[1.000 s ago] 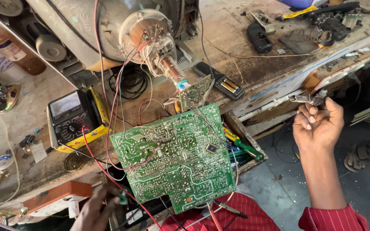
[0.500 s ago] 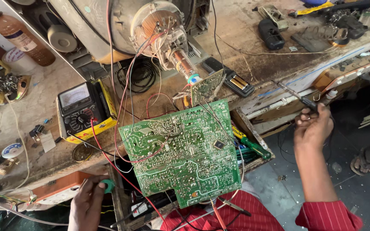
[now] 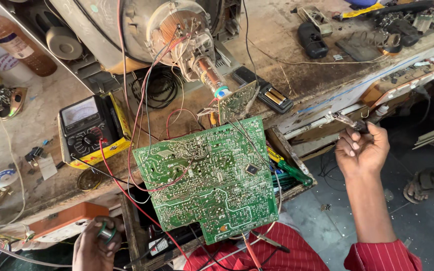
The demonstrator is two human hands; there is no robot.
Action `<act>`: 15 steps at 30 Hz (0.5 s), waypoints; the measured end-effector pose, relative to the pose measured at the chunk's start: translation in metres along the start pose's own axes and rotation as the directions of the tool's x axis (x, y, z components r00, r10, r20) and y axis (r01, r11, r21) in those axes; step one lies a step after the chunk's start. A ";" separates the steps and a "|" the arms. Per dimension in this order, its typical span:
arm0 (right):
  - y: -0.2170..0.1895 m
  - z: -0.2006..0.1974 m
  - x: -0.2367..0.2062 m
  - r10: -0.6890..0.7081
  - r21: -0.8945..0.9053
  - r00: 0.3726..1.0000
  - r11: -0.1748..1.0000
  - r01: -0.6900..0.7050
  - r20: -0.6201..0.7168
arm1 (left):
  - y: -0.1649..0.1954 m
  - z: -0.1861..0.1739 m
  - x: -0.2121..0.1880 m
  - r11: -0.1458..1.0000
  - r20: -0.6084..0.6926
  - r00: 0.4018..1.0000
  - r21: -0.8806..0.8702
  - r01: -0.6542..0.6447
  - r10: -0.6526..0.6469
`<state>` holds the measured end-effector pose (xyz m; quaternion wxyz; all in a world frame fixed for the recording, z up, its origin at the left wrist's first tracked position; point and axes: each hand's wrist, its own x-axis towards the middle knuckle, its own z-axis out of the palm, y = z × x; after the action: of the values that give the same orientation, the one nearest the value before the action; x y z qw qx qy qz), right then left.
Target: The person repairs a green circuit board at a workbench. They probe the board with multimeter test leads, then use a soldering iron in one hand and a desoldering pump in the other to rework solder joints on the board, repositioning the board between joints.
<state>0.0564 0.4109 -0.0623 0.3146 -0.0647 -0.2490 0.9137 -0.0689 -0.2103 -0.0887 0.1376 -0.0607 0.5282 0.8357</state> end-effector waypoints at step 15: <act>-0.004 -0.006 -0.028 -0.013 -0.073 0.998 0.997 0.018 0.069 | 0.042 0.041 -0.070 0.785 0.034 0.842 0.343 -0.516 0.538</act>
<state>0.0828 0.3995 -0.0667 0.3105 -0.0430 -0.2937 0.9030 -0.0126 -0.2017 -0.0175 -0.1102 0.0865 0.6638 0.7347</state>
